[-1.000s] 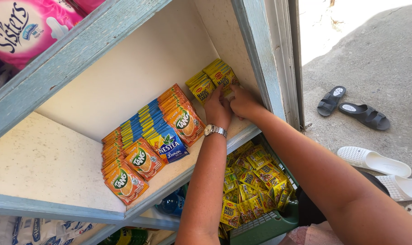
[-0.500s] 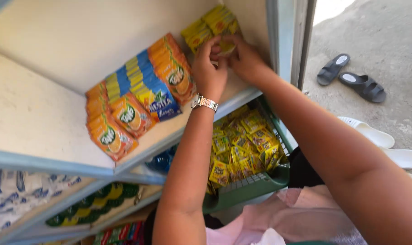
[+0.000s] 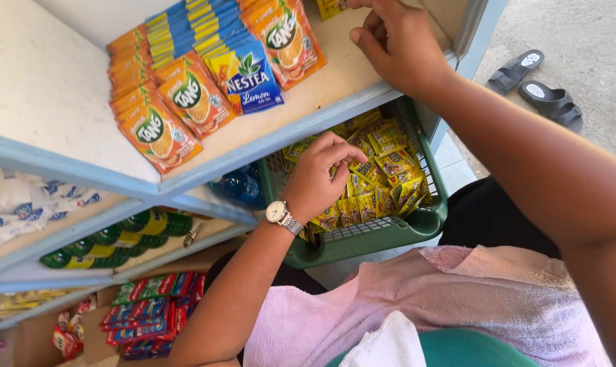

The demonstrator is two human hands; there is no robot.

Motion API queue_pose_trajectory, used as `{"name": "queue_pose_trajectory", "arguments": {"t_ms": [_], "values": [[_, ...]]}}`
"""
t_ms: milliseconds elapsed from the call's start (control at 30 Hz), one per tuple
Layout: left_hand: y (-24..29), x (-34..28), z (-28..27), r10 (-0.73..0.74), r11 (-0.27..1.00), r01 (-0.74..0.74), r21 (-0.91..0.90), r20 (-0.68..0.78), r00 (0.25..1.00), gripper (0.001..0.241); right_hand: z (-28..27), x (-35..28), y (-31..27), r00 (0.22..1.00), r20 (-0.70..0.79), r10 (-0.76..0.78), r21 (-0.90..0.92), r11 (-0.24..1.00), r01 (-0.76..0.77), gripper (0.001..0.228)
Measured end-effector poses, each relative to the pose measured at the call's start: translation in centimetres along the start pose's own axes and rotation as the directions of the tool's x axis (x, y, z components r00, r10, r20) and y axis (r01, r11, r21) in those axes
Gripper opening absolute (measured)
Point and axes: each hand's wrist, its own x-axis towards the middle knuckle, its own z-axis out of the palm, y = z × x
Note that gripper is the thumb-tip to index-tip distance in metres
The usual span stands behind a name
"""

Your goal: Organizing and stocking sachets of seasoning and drink mixes on a retail shelf.

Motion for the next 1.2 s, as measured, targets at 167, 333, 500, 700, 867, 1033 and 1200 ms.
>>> {"name": "queue_pose_trajectory", "arguments": {"t_ms": [167,333,500,700,867,1033,1200], "values": [[-6.7,-2.9,1.6,-0.11,0.994,0.107,0.035,0.108,0.988,0.03,-0.1,-1.8,-2.2,0.998,0.039,-0.043,-0.018,0.999,0.043,0.031],[-12.1,-5.5,4.4,-0.153,0.973,0.115,0.198,0.188,0.97,0.031,1.5,-4.2,-3.5,0.997,0.08,0.022,0.348,0.936,-0.049,0.031],[-14.7,-6.4,9.2,-0.244,0.955,0.157,0.252,0.364,0.899,0.034,3.3,-4.6,-8.4,0.816,0.438,-0.376,0.136,0.925,0.353,0.02],[-15.0,-7.4,11.0,-0.371,0.926,0.277,0.255,0.488,0.79,0.059,10.0,-10.9,-0.4,0.181,0.962,0.205,-0.249,0.931,0.268,0.02],[-14.7,-7.2,10.5,-0.389,0.914,0.266,0.306,0.48,0.786,0.053,12.1,-14.6,5.8,-0.01,0.901,0.433,-0.422,0.883,0.205,0.037],[-14.2,-7.2,10.3,-0.462,0.885,0.357,0.299,0.473,0.75,0.042,13.8,-16.8,6.9,-0.056,0.883,0.465,-0.457,0.882,0.118,0.044],[-16.5,-8.2,11.7,-0.462,0.884,0.338,0.322,0.499,0.733,0.046,14.7,-17.6,7.2,-0.098,0.911,0.401,-0.369,0.898,0.238,0.032]]}}
